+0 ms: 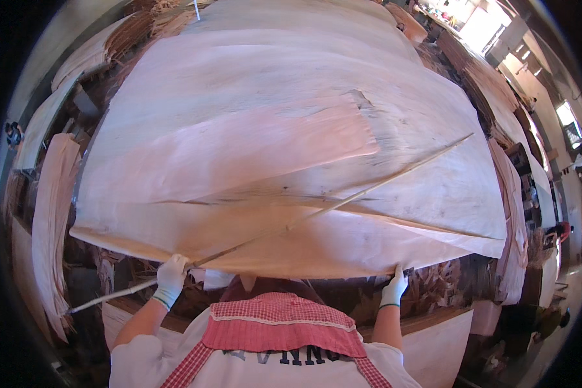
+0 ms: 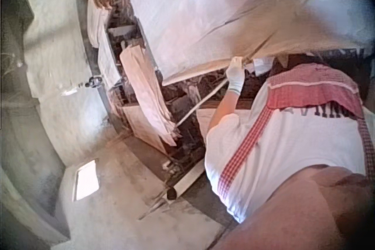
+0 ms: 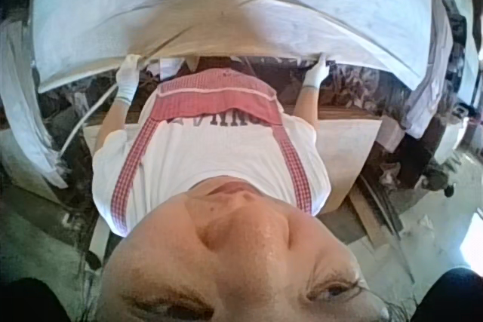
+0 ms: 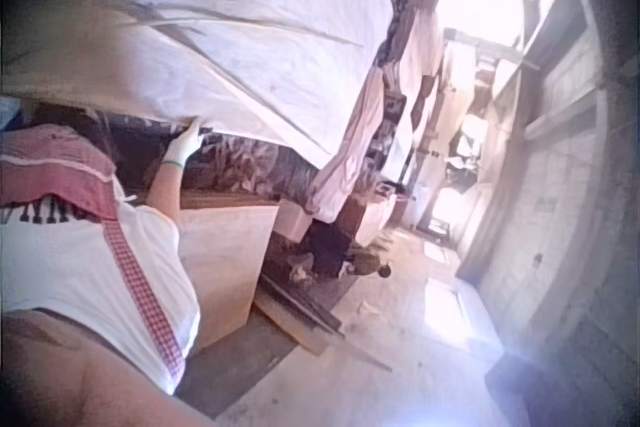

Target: The person prepares wood veneer by hand and using a tool, moving large sheets of veneer, smoothing them on a work surface, and applying tape to secure or mark specific areas.

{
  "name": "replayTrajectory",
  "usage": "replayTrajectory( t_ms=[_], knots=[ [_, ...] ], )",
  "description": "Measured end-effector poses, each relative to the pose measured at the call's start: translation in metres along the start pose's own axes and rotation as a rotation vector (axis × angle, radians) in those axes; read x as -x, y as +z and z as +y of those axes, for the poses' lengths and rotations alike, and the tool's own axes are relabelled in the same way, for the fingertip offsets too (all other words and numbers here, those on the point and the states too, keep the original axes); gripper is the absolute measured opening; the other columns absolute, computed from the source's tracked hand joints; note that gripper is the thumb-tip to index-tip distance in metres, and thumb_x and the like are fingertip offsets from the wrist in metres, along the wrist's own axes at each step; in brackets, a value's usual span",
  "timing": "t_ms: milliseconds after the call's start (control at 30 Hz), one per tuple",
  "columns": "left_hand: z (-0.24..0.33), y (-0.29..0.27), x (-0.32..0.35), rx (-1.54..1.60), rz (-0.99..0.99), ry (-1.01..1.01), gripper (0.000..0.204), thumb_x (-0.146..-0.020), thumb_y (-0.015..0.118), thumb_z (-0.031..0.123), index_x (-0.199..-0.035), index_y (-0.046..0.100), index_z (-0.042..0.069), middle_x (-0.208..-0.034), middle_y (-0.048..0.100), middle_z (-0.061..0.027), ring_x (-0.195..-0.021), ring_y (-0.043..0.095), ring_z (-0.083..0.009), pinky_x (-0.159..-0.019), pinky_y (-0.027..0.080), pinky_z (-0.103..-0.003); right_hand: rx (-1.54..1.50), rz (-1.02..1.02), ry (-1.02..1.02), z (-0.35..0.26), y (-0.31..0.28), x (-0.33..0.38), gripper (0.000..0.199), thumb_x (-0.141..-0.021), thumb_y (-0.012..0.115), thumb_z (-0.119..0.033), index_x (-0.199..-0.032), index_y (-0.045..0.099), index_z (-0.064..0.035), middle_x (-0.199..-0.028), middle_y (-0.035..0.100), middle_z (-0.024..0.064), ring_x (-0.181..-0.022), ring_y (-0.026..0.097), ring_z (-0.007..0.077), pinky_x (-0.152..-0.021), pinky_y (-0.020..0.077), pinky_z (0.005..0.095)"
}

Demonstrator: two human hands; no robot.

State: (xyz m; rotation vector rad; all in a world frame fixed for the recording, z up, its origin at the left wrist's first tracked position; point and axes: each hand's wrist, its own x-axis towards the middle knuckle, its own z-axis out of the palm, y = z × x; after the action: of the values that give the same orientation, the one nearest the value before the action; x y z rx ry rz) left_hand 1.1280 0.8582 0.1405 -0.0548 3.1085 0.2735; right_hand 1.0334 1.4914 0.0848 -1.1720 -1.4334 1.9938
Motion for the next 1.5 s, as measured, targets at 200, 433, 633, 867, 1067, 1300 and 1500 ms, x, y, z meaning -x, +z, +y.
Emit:
replayTrajectory(
  t_ms=[200, 433, 633, 867, 1067, 1300, 1500],
  knots=[
    [-0.029, 0.026, 0.091, 0.042, -0.140, -0.081, 0.028, -0.071, 0.069, 0.008, -0.095, 0.059, 0.017, -0.098, 0.059, -0.0047, -0.080, 0.064, -0.0300, -0.066, 0.053, -0.043, 0.059, -0.088, 0.078, 0.042, -0.077, 0.051, 0.012, -0.089, 0.063, -0.019, -0.098, 0.058, -0.0115, -0.072, 0.053, -0.0029, -0.056, 0.045, 0.0095, -0.046, 0.0374, 0.0250],
    [-0.064, 0.069, 0.167, 0.059, -0.390, -0.042, 0.012, -0.077, 0.063, 0.011, -0.088, 0.058, 0.015, -0.088, 0.057, -0.0089, -0.077, 0.062, -0.0315, -0.064, 0.051, -0.046, 0.380, 0.162, 0.358, 0.128, -0.162, 0.079, 0.020, -0.089, 0.059, -0.022, -0.105, 0.060, -0.0094, -0.094, 0.061, 0.0033, -0.066, 0.052, 0.0134, -0.048, 0.0403, 0.0259],
    [-0.062, 0.084, 0.154, 0.111, -0.430, -0.029, 0.008, -0.080, 0.061, 0.012, -0.087, 0.058, 0.013, -0.086, 0.056, -0.0119, -0.077, 0.062, -0.0341, -0.065, 0.050, -0.047, 0.387, 0.084, 0.531, 0.152, -0.170, 0.030, 0.019, -0.091, 0.061, -0.028, -0.097, 0.063, -0.0105, -0.084, 0.061, 0.0027, -0.061, 0.051, 0.0134, -0.045, 0.0370, 0.0248],
    [-0.033, 0.011, 0.067, 0.104, -0.357, 0.035, 0.015, -0.082, 0.062, 0.018, -0.097, 0.063, 0.016, -0.087, 0.061, -0.0121, -0.083, 0.062, -0.0341, -0.072, 0.050, -0.045, 0.426, 0.487, 0.516, 0.120, -0.186, 0.007, 0.033, -0.085, 0.065, -0.026, -0.105, 0.064, 0.0014, -0.102, 0.067, 0.0170, -0.081, 0.063, 0.0303, -0.072, 0.0518, 0.0410],
    [-0.034, -0.063, -0.059, 0.241, -0.278, -0.087, 0.025, -0.086, 0.060, 0.018, -0.108, 0.065, 0.008, -0.094, 0.064, -0.0175, -0.089, 0.061, -0.0363, -0.080, 0.048, -0.044, 0.351, 0.251, -0.019, 0.043, -0.091, -0.031, 0.040, -0.091, 0.059, -0.018, -0.125, 0.055, 0.0017, -0.094, 0.064, 0.0106, -0.069, 0.056, 0.0165, -0.061, 0.0475, 0.0325],
    [-0.001, -0.100, -0.262, 0.196, -0.005, 0.163, 0.034, -0.086, 0.062, 0.034, -0.107, 0.061, 0.007, -0.102, 0.064, -0.0156, -0.092, 0.060, -0.0367, -0.079, 0.049, -0.043, 0.271, -0.204, 0.059, -0.003, 0.131, 0.001, 0.027, -0.088, 0.067, -0.029, -0.097, 0.058, -0.0048, -0.078, 0.060, 0.0037, -0.045, 0.041, 0.0067, -0.038, 0.0313, 0.0211],
    [0.004, -0.059, -0.425, 0.067, 0.103, 0.226, 0.028, -0.090, 0.057, 0.038, -0.100, 0.058, 0.011, -0.095, 0.064, -0.0115, -0.089, 0.062, -0.0329, -0.072, 0.050, -0.045, 0.377, -0.186, 0.065, 0.010, 0.193, 0.000, 0.020, -0.088, 0.066, -0.025, -0.092, 0.058, -0.0072, -0.066, 0.053, 0.0000, -0.042, 0.040, 0.0083, -0.037, 0.0304, 0.0233]
  ],
)
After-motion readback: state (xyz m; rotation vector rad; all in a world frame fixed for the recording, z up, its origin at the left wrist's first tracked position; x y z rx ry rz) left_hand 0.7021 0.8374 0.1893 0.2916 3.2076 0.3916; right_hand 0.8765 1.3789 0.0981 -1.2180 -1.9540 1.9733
